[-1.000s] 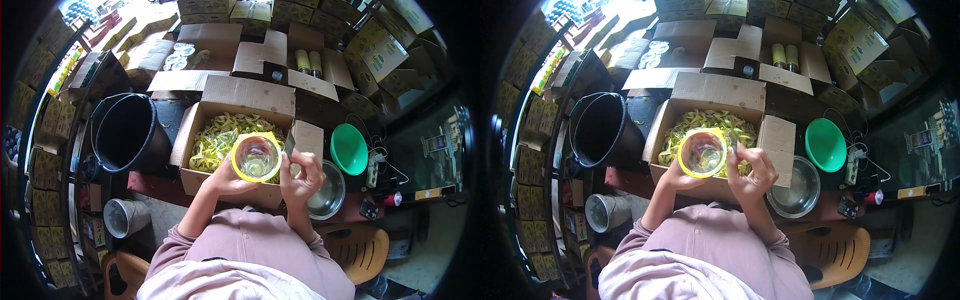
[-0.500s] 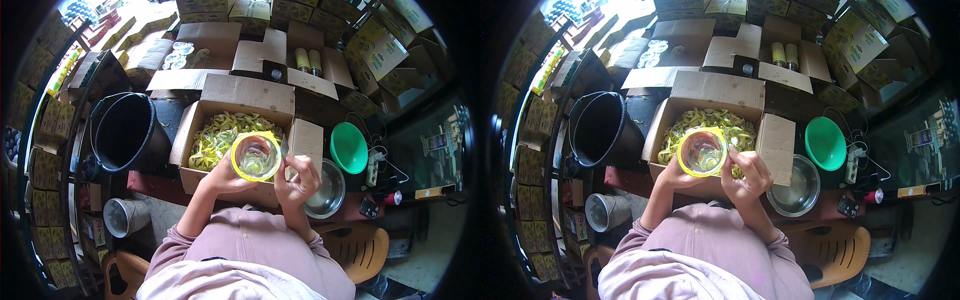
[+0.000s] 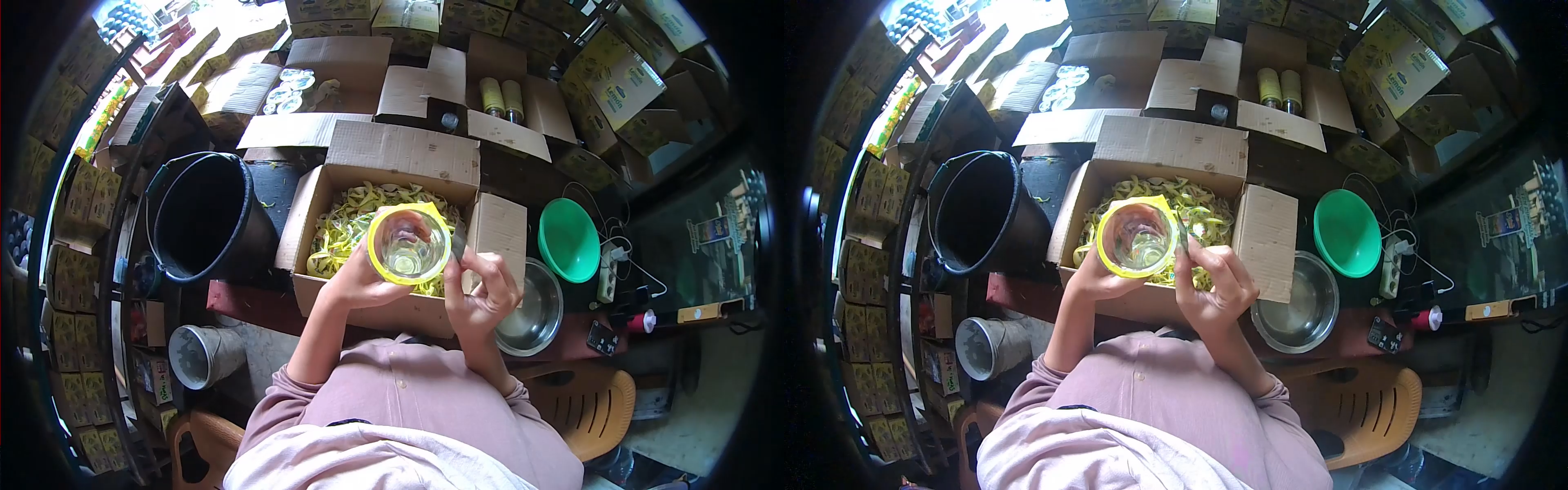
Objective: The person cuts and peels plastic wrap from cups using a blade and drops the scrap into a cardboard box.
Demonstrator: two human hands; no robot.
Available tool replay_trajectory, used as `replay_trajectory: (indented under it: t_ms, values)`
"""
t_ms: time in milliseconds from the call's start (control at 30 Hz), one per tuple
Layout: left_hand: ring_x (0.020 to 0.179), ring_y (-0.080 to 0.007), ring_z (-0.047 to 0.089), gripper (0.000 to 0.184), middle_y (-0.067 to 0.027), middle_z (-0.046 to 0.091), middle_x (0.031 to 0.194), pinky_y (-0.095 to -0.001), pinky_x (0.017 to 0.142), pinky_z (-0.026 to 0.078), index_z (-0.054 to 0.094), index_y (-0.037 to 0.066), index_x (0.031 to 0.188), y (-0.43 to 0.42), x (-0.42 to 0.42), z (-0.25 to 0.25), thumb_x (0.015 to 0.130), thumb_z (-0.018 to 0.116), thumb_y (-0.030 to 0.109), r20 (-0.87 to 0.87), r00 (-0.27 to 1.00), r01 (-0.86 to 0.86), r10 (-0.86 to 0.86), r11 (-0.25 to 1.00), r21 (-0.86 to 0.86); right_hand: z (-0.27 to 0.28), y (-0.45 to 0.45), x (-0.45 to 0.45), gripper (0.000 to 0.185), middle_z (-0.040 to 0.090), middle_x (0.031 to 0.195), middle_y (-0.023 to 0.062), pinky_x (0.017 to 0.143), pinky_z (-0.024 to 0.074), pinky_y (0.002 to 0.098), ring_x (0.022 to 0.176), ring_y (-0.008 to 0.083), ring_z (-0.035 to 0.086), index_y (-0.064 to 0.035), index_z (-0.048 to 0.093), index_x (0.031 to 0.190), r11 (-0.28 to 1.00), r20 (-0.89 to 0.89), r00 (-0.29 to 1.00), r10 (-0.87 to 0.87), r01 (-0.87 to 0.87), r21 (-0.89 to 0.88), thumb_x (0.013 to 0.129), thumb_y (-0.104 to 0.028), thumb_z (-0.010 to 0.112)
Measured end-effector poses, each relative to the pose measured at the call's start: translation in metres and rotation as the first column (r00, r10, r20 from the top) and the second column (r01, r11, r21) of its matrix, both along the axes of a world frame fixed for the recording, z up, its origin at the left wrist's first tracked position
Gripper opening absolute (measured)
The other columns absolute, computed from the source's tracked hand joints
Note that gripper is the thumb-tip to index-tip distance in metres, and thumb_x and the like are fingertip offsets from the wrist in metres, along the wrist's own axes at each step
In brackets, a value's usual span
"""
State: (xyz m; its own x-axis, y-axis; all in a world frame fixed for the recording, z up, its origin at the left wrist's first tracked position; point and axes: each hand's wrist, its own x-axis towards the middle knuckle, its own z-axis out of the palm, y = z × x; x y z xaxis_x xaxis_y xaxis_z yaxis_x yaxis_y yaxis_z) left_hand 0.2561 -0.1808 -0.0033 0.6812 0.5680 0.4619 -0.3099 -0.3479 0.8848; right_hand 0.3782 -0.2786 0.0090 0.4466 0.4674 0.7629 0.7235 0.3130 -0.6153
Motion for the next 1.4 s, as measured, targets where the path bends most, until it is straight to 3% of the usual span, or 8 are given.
replay_trajectory:
  t_ms: [400,600,700,1000,1200,1400]
  values:
    - [0.096,-0.0192,0.049,0.06,-0.0099,0.047,0.105,-0.0318,0.087,0.037,0.041,0.001,0.113,-0.002,-0.004,-0.003,0.06,0.07,0.009,0.014,1.0,0.017,-0.017,1.0,0.023,-0.005,0.0,-0.001,0.024,0.058,0.064,0.0057,0.051,0.0459,0.0248,0.054,0.015,0.057,-0.0039,0.064,0.082,1.0,0.02,0.999,-0.027,0.027,-0.007,0.061,0.006,0.066]
    - [0.097,-0.0194,0.049,0.061,-0.0101,0.05,0.103,-0.0312,0.087,0.037,0.043,0.0,0.112,0.003,-0.005,0.002,0.059,0.071,0.011,-0.072,0.997,0.029,-0.017,0.987,0.16,-0.005,0.0,0.001,0.025,0.058,0.064,0.0061,0.053,0.0462,0.025,0.055,0.0152,0.057,-0.0035,0.064,0.083,1.0,0.037,0.999,-0.005,0.005,-0.001,0.061,0.007,0.065]
    - [0.095,-0.0194,0.05,0.06,-0.0102,0.051,0.101,-0.0308,0.085,0.039,0.044,0.0,0.111,-0.003,-0.006,0.005,0.058,0.071,0.012,-0.073,0.996,0.054,-0.05,0.997,0.062,-0.002,0.0,0.006,0.025,0.057,0.063,0.0065,0.052,0.0461,0.0249,0.055,0.015,0.057,-0.0038,0.064,0.084,0.999,0.004,0.999,0.035,-0.035,-0.023,0.061,0.007,0.066]
    - [0.093,-0.019,0.052,0.064,-0.0099,0.051,0.101,-0.0312,0.084,0.041,0.046,0.0,0.11,-0.001,-0.001,-0.005,0.055,0.074,0.014,0.006,1.0,0.003,-0.003,1.0,0.029,-0.003,-0.003,0.004,0.025,0.056,0.062,0.0061,0.051,0.0453,0.0243,0.054,0.0149,0.056,-0.0043,0.065,0.083,0.998,-0.014,0.999,0.039,-0.039,-0.04,0.061,0.008,0.065]
    - [0.094,-0.0184,0.052,0.064,-0.0098,0.052,0.101,-0.0311,0.085,0.041,0.046,0.0,0.11,-0.002,-0.005,-0.001,0.055,0.074,0.014,-0.065,0.996,0.064,-0.061,0.997,0.051,-0.002,-0.002,0.006,0.026,0.056,0.062,0.0057,0.05,0.045,0.0244,0.053,0.0152,0.056,-0.0053,0.065,0.083,0.999,0.006,1.0,0.026,-0.026,-0.047,0.061,0.008,0.065]
    - [0.104,-0.0181,0.046,0.083,-0.0074,0.04,0.111,-0.0309,0.089,0.038,0.032,0.0,0.121,0.001,-0.002,-0.009,0.054,0.078,0.015,-0.059,0.991,0.118,-0.12,0.993,-0.027,-0.002,0.0,0.007,0.024,0.056,0.062,0.0054,0.05,0.0451,0.0247,0.053,0.0153,0.056,-0.0054,0.065,0.083,0.998,-0.009,0.999,0.041,-0.042,-0.051,0.062,0.006,0.065]
